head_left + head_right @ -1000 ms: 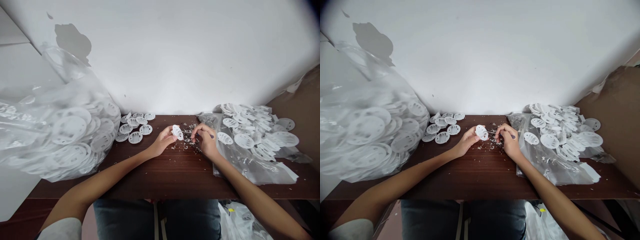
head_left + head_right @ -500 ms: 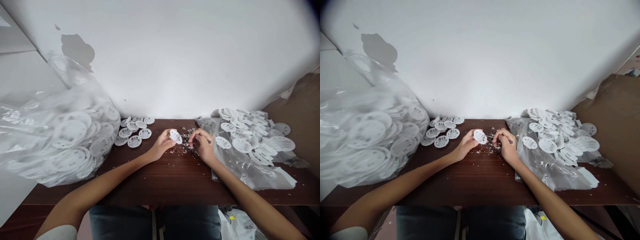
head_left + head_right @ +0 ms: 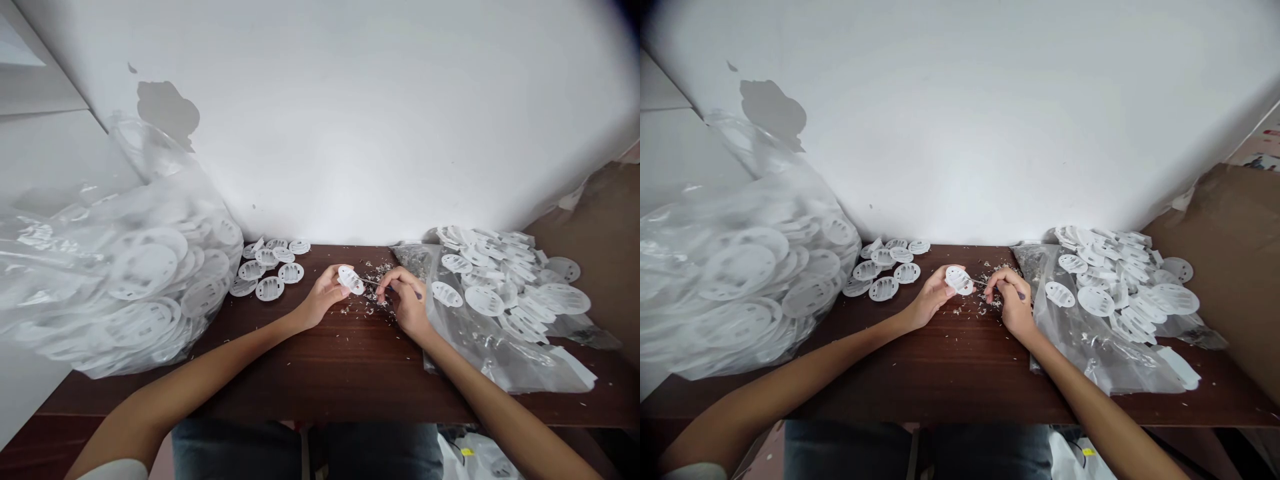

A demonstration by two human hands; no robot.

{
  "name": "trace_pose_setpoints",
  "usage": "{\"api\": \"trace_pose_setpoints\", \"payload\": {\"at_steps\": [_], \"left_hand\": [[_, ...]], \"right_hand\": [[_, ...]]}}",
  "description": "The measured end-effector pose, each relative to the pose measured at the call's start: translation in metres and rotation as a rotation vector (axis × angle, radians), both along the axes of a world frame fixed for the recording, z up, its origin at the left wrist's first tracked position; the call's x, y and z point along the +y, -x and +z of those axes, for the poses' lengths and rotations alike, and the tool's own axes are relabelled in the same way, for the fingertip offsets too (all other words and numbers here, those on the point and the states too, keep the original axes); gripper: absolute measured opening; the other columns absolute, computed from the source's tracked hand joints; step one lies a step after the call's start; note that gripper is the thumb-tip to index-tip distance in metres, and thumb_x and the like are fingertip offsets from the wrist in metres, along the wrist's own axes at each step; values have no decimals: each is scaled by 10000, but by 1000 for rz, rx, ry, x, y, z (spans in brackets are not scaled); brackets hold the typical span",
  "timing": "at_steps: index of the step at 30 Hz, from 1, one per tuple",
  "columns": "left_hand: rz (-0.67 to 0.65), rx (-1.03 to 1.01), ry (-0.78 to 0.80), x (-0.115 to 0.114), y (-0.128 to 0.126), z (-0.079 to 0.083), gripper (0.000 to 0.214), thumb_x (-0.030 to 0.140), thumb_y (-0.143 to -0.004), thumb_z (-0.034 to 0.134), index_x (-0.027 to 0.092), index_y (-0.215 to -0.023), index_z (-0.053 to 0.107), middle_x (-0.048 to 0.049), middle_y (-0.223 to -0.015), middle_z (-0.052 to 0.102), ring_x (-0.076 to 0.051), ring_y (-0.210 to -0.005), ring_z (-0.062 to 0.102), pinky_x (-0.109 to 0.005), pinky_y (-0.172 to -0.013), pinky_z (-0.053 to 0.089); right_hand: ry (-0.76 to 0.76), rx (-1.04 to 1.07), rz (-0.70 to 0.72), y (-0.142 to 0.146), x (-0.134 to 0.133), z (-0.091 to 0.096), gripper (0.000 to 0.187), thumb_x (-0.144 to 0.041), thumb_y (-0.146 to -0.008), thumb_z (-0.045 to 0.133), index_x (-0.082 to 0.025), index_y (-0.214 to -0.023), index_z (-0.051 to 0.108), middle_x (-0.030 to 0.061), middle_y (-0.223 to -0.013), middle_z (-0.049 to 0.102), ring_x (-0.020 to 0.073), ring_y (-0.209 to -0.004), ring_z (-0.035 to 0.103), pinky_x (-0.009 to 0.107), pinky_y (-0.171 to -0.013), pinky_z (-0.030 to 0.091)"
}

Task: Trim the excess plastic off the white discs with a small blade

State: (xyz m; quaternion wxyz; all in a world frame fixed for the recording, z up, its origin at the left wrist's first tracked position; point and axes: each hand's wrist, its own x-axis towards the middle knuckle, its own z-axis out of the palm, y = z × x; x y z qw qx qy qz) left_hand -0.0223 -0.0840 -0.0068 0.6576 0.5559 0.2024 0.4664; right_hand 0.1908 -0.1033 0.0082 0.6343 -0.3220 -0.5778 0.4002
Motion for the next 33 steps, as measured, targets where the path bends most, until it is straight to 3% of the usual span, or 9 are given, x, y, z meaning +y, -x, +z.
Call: {"api": "trace_pose_setpoints", "payload": {"at_steps": [21,33], "left_hand": [[13,-33,-2,2,-1,-5,518,348,-887,743,223,-1345,535,-98,-1180,689,-283,-1125,687,-478,-1087,436],[-9,-21,-18,0,0,-1,520,351,-873,763,235,-1336,556,-107,-1200,689,-284,-1149,681,-419,-1038,451]], "right_hand": [[6,-9,-16,4,-3,1,221,-191,-910,491,-222,-783,670,9,-735,671,170,-593,600,327,-612,483],[19,0,-39,7,-1,-4,209,-220,-909,471,-237,-784,637,6,-719,659,177,-581,598,338,-603,505]]}}
